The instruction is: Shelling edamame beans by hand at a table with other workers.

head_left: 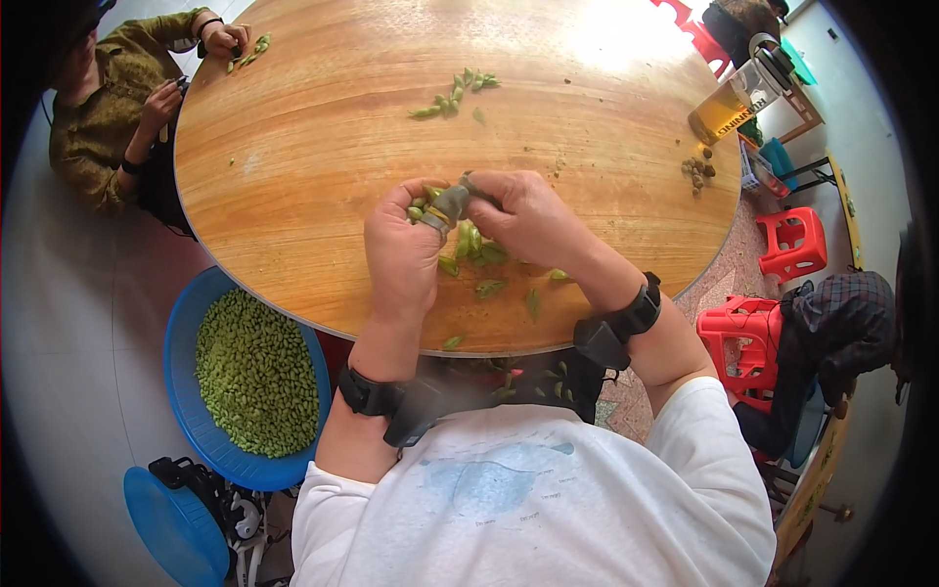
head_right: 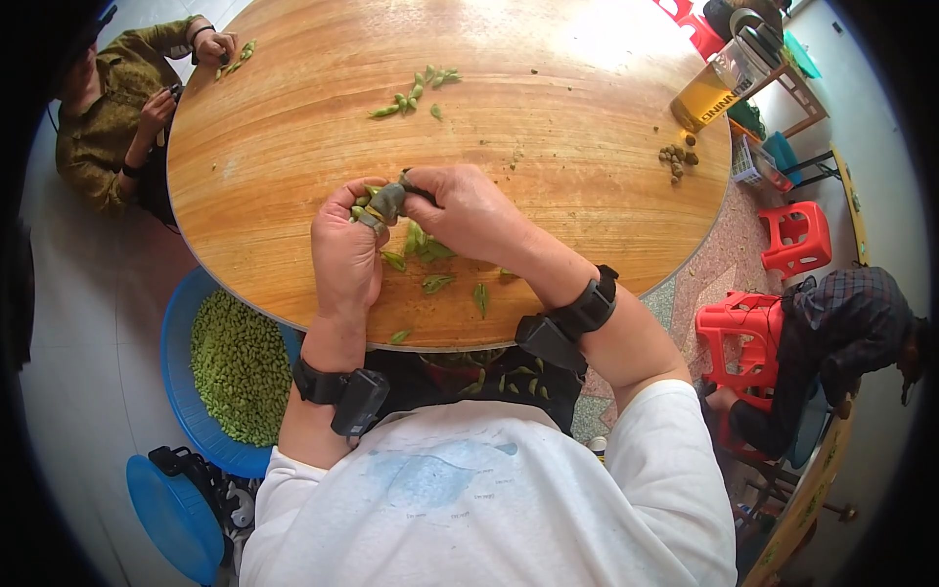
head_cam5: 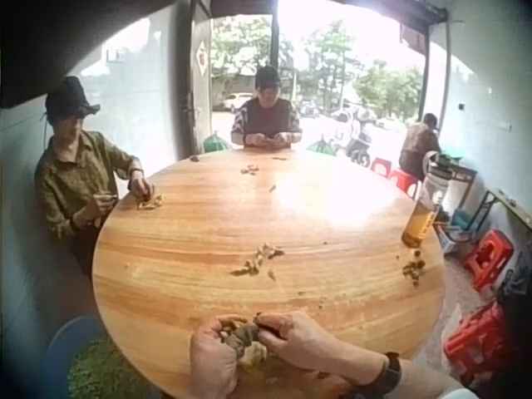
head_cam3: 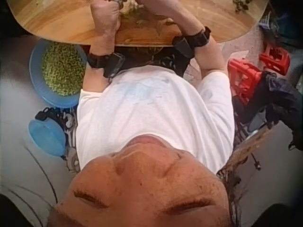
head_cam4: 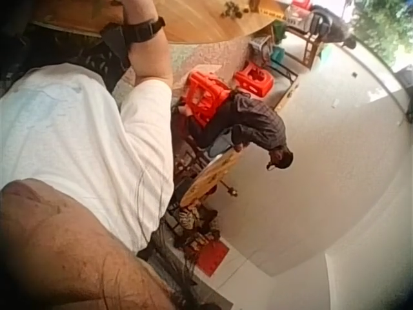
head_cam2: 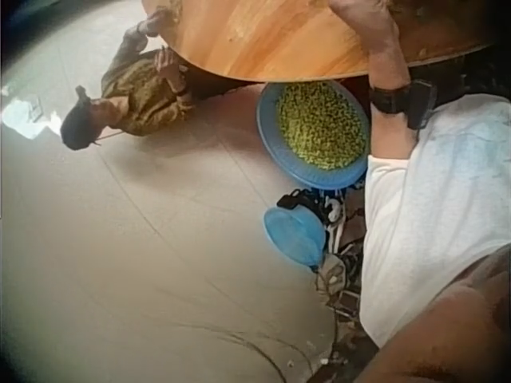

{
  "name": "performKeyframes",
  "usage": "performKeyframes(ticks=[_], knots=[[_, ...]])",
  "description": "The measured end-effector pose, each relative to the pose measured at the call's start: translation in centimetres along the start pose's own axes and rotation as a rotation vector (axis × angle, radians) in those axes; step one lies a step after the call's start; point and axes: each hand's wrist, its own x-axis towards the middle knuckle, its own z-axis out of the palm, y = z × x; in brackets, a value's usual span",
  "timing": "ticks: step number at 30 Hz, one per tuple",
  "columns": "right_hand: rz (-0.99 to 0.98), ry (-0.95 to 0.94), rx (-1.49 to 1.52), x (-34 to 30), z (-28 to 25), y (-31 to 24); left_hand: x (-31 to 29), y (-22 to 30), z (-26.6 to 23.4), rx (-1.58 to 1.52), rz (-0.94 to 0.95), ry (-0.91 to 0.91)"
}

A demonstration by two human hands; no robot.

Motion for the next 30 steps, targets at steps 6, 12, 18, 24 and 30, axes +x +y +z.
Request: performKeyframes(ticks=[6, 12, 18, 24, 30], knots=[[0.042, 0.144, -0.018, 0.2, 0.1, 0.1, 0.2, 0.3, 0.4, -0.166, -0.142, 0.091], [-0.277, 0.266, -0.412, -0.1, 2.1, -1.2, 0.2, 0.3, 0.0, -0.206, -0.036, 0.089], [-0.312, 0.299, -0.558, 0.2, 2.3, -1.2, 0.5, -0.1, -0.4, -0.313, -0.084, 0.108], [-0.318, 0.346, -0.547, 0.9, 2.3, -2.5, 0.4, 0.8, -1.2, -0.252, -0.091, 0.156], [-0.080, -0.314, -0.415, 4.1, -2.2, -3.1, -1.3, 5.6, -5.9, -0.197, 0.038, 0.361]])
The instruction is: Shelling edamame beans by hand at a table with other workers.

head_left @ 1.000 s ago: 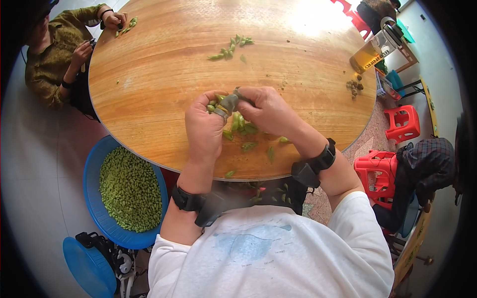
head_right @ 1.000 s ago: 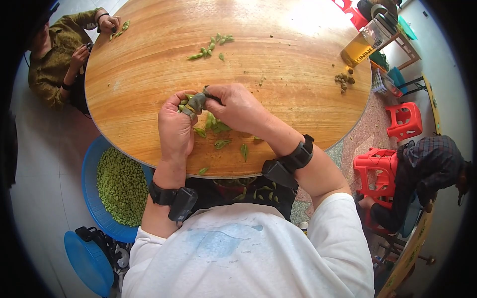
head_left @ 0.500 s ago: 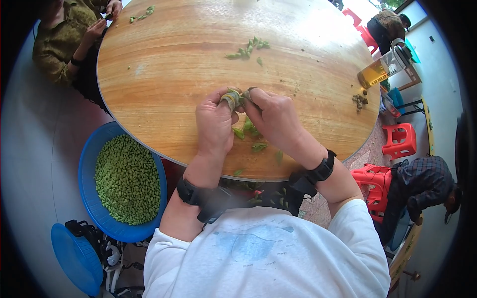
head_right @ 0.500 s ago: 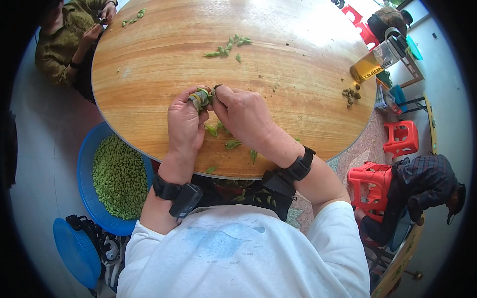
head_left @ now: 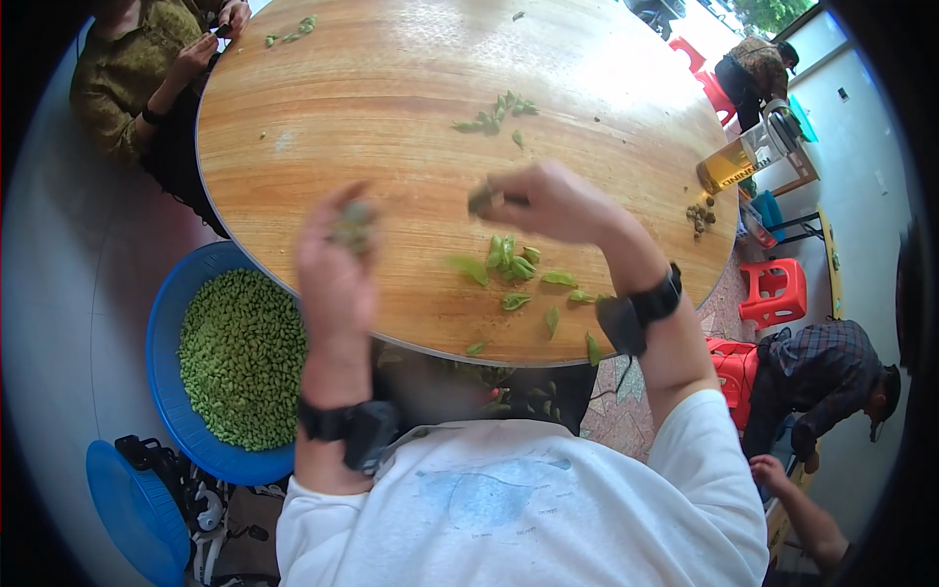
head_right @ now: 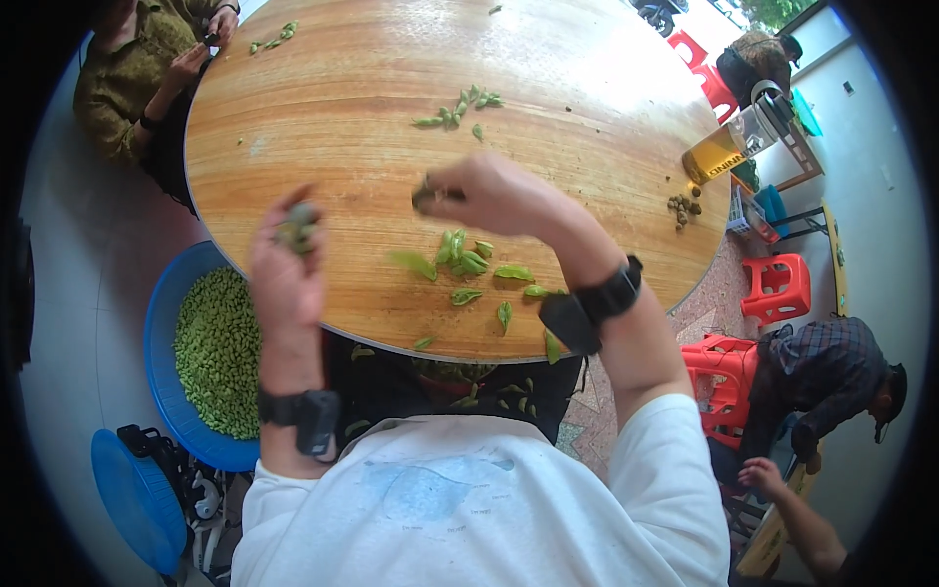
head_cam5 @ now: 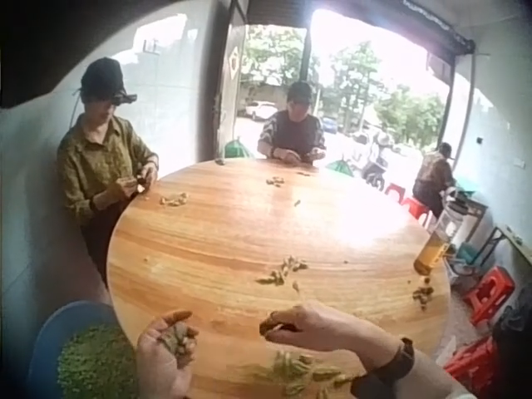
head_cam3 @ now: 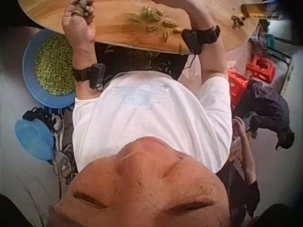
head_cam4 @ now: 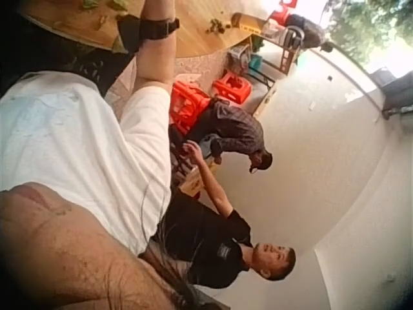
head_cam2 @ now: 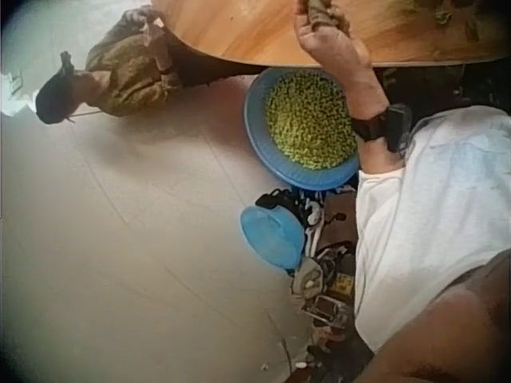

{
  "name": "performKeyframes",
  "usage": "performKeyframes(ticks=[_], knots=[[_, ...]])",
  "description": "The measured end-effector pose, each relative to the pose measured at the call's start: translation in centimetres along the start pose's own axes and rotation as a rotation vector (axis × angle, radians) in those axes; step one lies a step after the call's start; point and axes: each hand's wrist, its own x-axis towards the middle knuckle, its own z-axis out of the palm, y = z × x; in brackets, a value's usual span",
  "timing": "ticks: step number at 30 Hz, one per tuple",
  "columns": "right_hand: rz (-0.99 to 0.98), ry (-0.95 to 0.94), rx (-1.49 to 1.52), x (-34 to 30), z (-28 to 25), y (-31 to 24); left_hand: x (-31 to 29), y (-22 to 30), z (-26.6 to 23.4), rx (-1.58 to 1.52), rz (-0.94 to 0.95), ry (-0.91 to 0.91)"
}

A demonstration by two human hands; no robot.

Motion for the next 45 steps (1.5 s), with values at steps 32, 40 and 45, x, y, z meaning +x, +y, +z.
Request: performKeyframes(ticks=[32, 40, 45], knots=[[0.194, 0.007, 0.999, -3.3, 2.9, 0.3, -0.2, -5.7, 3.5, -0.012, -0.125, -0.321], [0.253, -0.089, 1.282, -3.2, 3.3, 1.3, -0.9, -5.9, 4.3, 0.253, 0.152, -0.344], [0.298, -0.236, 1.584, -3.7, 3.2, 1.1, -0.6, -4.8, 3.6, -0.161, -0.216, -0.569]])
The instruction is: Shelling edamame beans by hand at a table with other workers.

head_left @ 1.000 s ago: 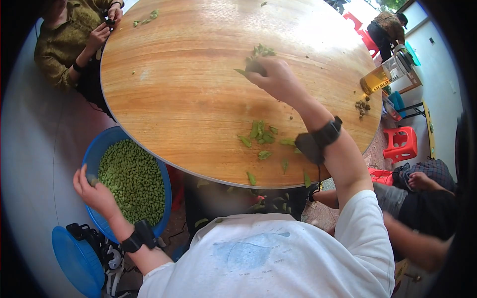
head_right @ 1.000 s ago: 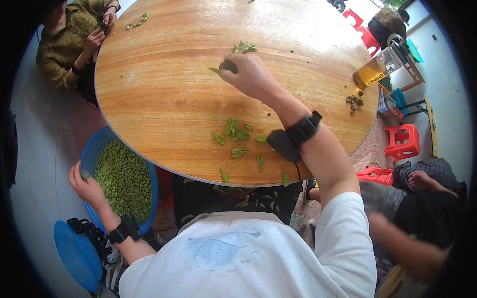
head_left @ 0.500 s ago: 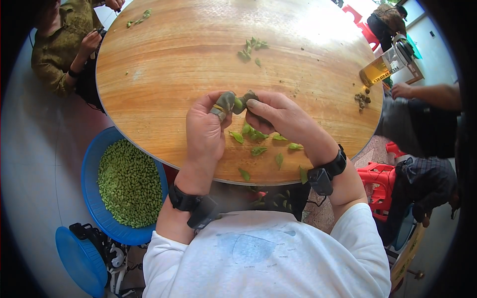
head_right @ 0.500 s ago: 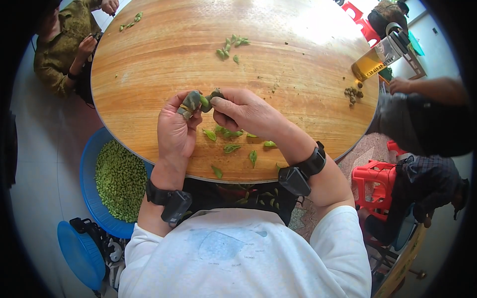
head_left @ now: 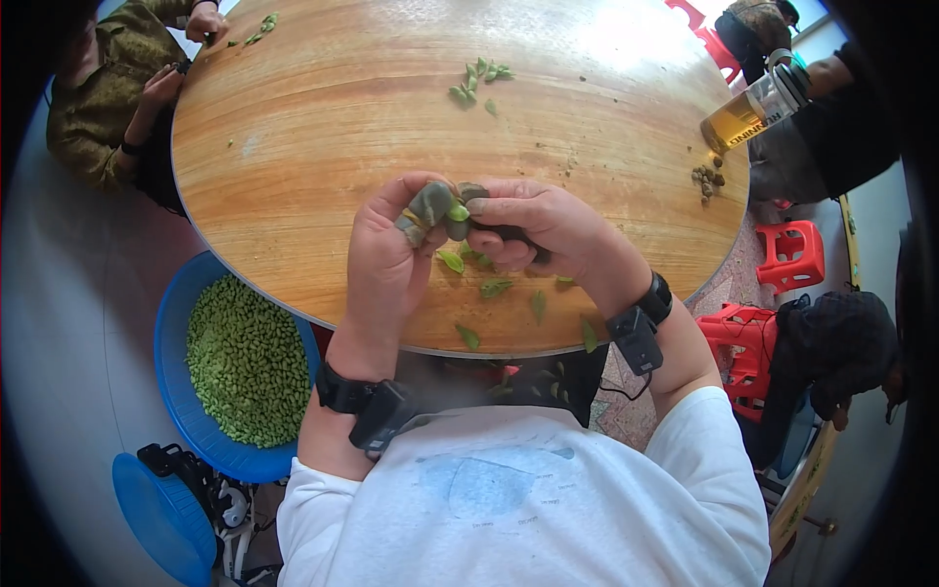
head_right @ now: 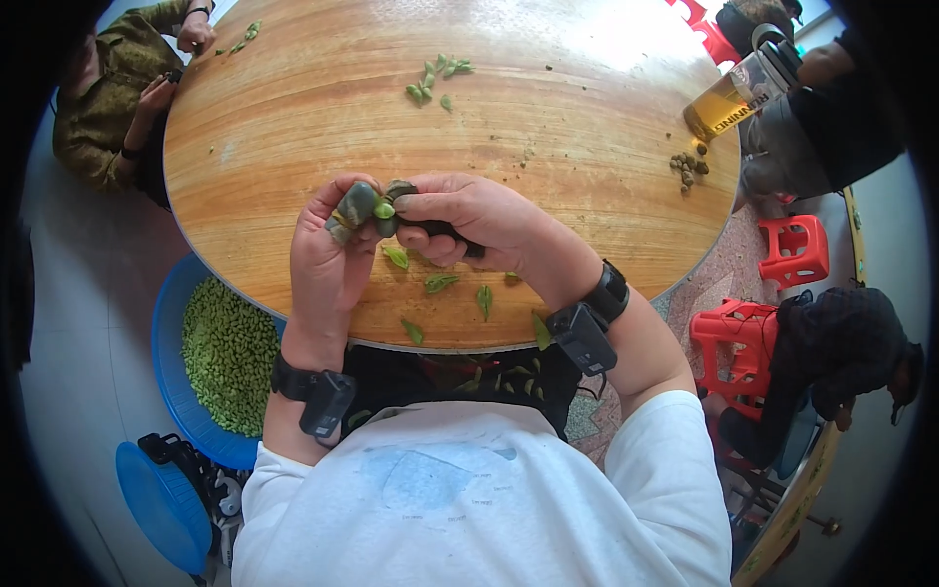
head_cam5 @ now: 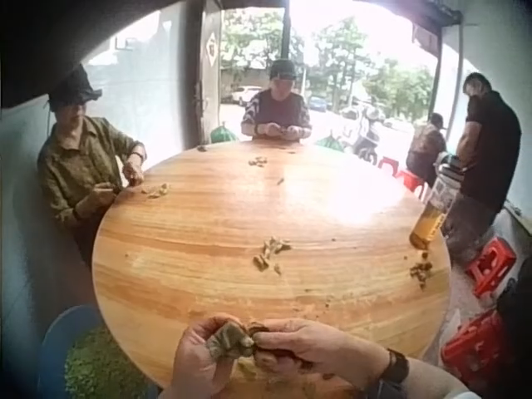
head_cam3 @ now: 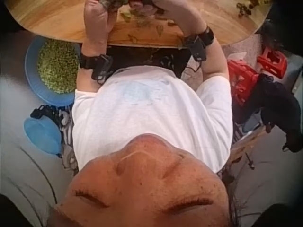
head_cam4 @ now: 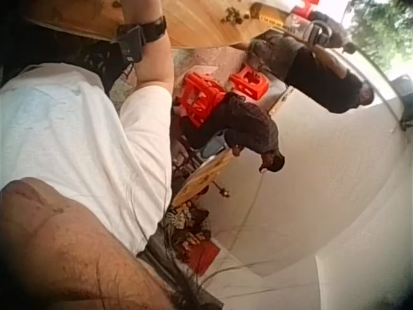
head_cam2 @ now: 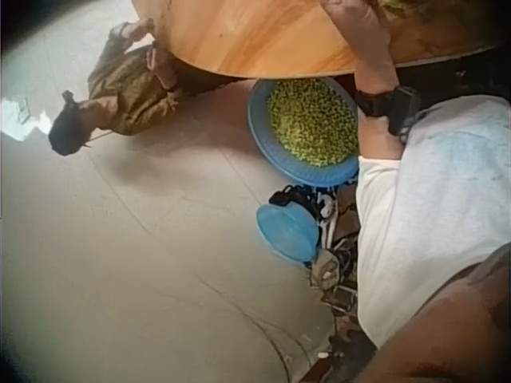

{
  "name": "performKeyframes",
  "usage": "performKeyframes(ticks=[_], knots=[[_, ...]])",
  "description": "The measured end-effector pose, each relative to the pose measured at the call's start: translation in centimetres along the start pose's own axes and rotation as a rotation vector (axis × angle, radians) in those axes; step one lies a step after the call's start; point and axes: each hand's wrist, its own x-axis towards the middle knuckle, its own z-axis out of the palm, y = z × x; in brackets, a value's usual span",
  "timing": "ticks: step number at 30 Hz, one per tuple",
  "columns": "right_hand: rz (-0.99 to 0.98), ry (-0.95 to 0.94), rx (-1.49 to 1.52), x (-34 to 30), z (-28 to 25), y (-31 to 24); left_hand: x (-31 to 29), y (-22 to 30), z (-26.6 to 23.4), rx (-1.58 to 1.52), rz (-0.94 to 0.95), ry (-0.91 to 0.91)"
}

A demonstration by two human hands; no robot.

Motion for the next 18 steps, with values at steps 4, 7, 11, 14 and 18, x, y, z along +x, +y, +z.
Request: performKeyframes(ticks=[4, 7, 11, 14, 18], knots=[[-0.211, 0.249, -0.541, 1.0, 0.6, 0.9, -0.2, -0.6, -0.3, 0.107, 0.020, 0.087], [-0.285, 0.307, -0.660, 1.1, 0.2, 1.5, -0.3, -0.8, 0.0, 0.599, 0.083, 0.140], [-0.162, 0.278, -0.575, 0.7, 0.0, 0.5, -0.2, -0.7, 0.5, 0.484, 0.039, 0.172], [-0.093, 0.255, -0.433, 1.0, -0.5, -0.2, -0.2, -0.3, -0.2, 0.351, 0.003, 0.148], [-0.360, 0.394, -1.179, 3.1, -1.3, -4.1, 0.1, -0.2, -0.4, 0.232, -0.013, 0.168]])
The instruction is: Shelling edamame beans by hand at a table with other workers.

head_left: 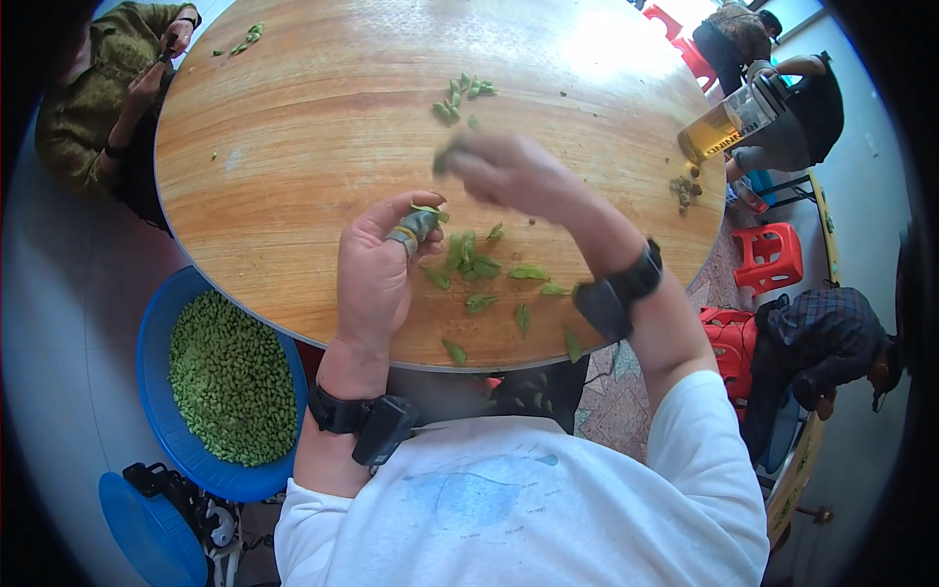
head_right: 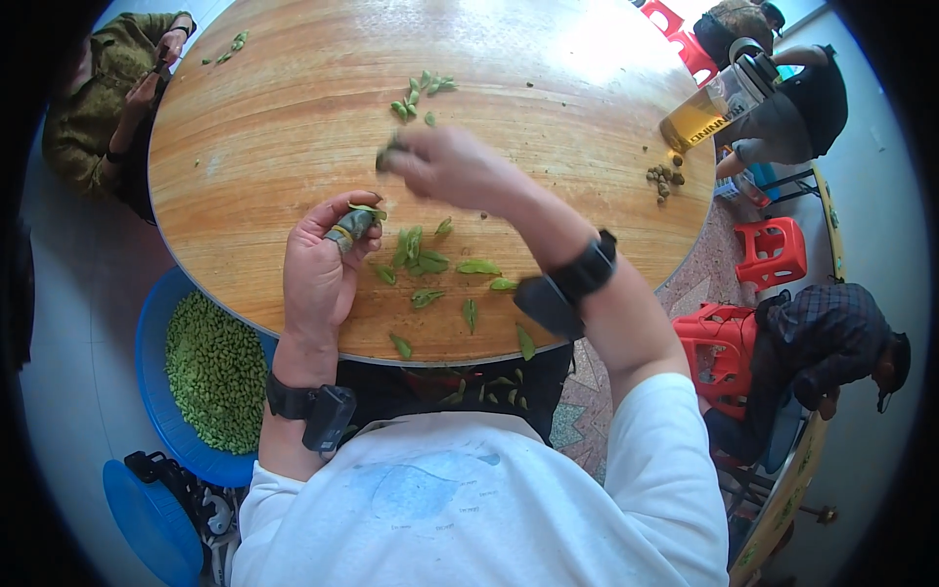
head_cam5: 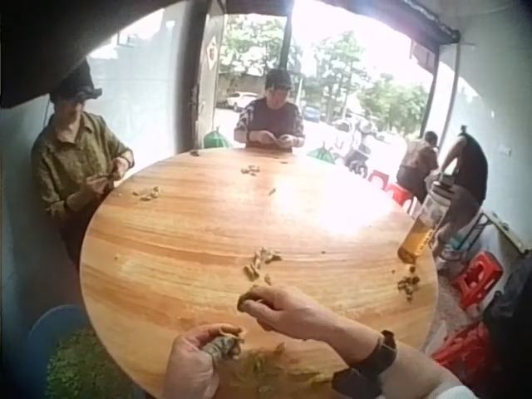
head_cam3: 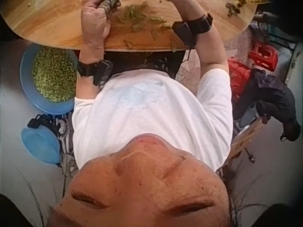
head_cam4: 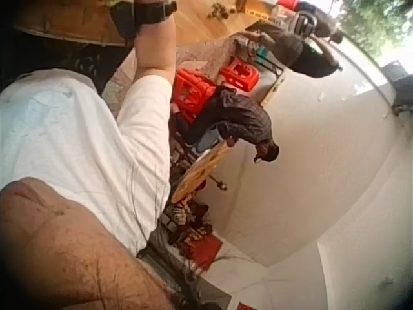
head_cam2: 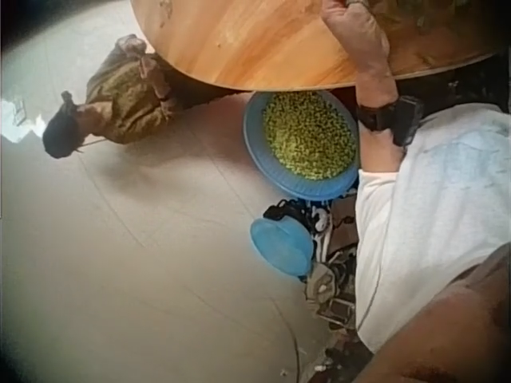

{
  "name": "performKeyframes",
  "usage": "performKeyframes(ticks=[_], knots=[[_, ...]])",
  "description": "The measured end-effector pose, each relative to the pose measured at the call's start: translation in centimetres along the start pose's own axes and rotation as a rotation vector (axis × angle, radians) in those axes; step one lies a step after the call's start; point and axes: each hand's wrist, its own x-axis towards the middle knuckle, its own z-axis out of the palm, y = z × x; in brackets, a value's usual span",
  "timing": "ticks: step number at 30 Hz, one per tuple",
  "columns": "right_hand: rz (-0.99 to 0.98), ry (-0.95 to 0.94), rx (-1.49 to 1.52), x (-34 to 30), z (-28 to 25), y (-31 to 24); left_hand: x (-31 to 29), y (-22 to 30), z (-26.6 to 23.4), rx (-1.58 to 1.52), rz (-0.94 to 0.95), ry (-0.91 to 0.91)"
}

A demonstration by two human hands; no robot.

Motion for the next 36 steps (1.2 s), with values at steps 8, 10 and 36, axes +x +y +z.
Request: performKeyframes(ticks=[8, 10, 36], knots=[[-0.194, 0.061, -1.282, 8.5, 0.4, 6.1, -0.6, -0.3, 0.7, 0.209, 0.006, 0.011], [-0.155, 0.168, -1.107, 7.8, 1.2, 5.9, -0.9, -0.2, 1.0, 0.272, 0.031, -0.072], [0.050, -0.111, 0.688, -4.3, 3.5, 0.8, -0.2, -1.2, 0.3, 0.258, 0.239, 0.093]])
